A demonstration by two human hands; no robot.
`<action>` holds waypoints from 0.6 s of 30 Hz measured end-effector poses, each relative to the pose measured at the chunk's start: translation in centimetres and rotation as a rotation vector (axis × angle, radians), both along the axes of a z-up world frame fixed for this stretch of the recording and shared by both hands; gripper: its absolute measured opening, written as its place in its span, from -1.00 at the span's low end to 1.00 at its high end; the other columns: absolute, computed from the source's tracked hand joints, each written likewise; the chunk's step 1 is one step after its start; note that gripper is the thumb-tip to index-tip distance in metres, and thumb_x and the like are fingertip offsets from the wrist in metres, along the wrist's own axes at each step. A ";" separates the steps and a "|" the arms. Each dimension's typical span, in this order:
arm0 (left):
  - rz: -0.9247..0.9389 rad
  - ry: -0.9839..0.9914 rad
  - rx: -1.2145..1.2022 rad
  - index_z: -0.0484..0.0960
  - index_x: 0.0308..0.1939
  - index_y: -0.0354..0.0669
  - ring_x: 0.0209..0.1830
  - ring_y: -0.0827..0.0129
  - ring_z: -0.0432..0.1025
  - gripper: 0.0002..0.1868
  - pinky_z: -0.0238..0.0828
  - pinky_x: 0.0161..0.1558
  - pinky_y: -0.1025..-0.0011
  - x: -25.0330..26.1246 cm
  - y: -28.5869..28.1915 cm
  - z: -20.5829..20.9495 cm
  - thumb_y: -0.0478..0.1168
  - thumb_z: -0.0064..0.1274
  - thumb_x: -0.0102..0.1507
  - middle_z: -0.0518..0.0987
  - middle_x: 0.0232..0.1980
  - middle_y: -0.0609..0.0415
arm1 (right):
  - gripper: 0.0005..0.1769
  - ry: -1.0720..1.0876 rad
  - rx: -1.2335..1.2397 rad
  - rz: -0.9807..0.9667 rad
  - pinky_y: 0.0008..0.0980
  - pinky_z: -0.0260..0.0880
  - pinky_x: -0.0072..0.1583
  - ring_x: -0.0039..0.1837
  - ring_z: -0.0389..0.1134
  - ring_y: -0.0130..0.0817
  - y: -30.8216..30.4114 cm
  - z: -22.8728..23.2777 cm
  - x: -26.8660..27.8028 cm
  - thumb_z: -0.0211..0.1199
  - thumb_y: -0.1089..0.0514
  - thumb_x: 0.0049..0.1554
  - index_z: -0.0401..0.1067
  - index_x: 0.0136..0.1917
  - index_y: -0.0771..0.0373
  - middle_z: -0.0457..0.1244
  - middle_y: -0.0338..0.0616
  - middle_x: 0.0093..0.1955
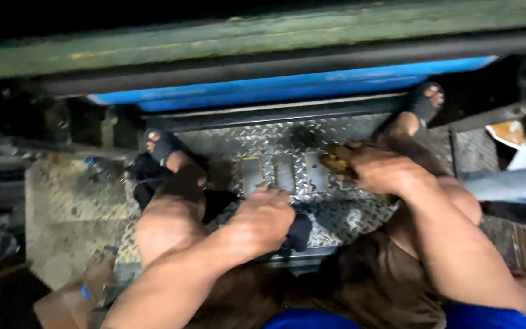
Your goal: Cleaning the rollers and internal parts of an offset printing machine using a cloth.
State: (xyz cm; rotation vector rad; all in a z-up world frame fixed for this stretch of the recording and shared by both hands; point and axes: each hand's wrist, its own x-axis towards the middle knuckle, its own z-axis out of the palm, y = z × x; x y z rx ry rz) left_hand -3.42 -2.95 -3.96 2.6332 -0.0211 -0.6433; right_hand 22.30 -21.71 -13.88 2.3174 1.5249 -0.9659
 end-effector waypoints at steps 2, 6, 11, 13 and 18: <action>-0.012 0.021 0.047 0.59 0.04 -0.52 0.14 -0.26 0.54 -0.34 0.24 0.41 -0.02 -0.1 0.3 0.8 -0.10 0.45 0.03 0.64 -0.01 -0.36 | -0.43 -0.056 -0.003 0.078 0.07 0.56 0.13 0.12 0.54 0.18 -2.3 -6.5 1.5 -0.02 -0.15 0.31 0.45 0.33 0.30 0.43 0.37 0.10; -0.132 0.013 0.069 0.72 -0.07 -0.44 0.24 -0.28 0.47 -0.48 0.18 0.41 -0.06 -0.2 0.7 0.7 -0.10 0.43 0.04 0.64 0.04 -0.34 | -0.49 -0.050 0.086 0.032 0.18 0.54 0.03 0.08 0.54 0.18 2.1 6.8 -2.4 0.12 -0.17 0.23 0.39 0.34 0.10 0.44 0.24 0.06; -0.144 0.090 0.104 0.78 0.02 -0.20 0.29 -0.18 0.42 -0.52 0.16 0.45 -0.12 0.0 1.2 1.2 -0.04 0.37 0.08 0.61 0.14 -0.25 | -0.65 -0.103 0.156 0.204 -0.03 0.56 -0.21 -0.22 0.55 0.04 0.7 5.0 -2.5 0.14 0.13 -0.01 0.64 -0.17 0.42 0.43 0.22 -0.30; -0.168 -0.016 0.120 0.76 -0.10 -0.16 0.17 -0.15 0.46 -0.57 0.26 0.31 -0.10 -1.0 1.5 -1.4 -0.02 0.39 0.05 0.61 0.11 -0.22 | -0.69 -0.098 0.040 0.187 -0.16 0.46 -0.32 -0.33 0.41 -0.12 1.6 5.5 -2.3 0.08 0.14 0.13 0.42 0.11 0.30 0.41 0.05 -0.28; -0.196 -0.088 0.166 0.77 -0.22 -0.08 0.08 -0.14 0.48 -0.62 0.36 0.18 -0.09 -1.1 1.6 -1.8 0.01 0.43 0.00 0.59 0.10 -0.19 | -0.51 -0.009 0.046 0.021 0.06 0.45 -0.18 -0.24 0.42 0.05 2.9 8.6 -3.0 0.13 0.09 0.23 0.24 0.43 0.07 0.37 0.04 0.04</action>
